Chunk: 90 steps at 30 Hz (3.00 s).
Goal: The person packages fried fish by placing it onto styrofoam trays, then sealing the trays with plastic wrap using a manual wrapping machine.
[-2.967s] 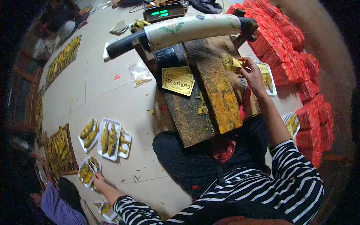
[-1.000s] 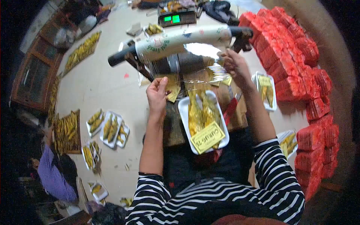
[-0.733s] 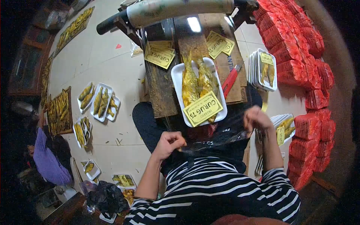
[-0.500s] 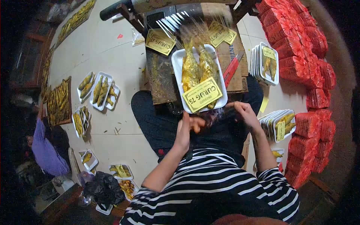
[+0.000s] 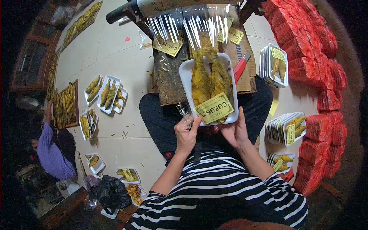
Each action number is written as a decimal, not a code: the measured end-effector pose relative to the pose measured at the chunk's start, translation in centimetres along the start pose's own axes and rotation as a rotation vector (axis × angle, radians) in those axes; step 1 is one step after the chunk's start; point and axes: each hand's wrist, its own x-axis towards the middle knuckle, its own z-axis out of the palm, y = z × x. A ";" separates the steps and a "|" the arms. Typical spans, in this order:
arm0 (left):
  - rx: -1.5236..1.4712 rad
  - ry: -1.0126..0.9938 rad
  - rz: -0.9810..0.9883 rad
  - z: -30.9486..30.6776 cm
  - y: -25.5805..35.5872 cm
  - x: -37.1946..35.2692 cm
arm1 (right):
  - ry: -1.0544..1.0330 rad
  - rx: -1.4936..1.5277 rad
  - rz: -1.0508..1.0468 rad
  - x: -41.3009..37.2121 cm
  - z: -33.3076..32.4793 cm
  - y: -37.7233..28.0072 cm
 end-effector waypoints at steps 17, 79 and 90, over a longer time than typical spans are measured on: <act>0.101 0.023 0.085 -1.1 0.2 0.6 | 0.097 -0.963 -0.170 0.7 0.3 0.0; -0.370 -0.150 -0.170 -1.3 0.2 0.6 | 0.149 -0.919 -0.241 -2.1 -0.7 -0.8; -0.025 -0.276 0.170 -1.5 4.8 17.5 | 0.114 -0.990 -0.241 -2.2 0.5 -1.9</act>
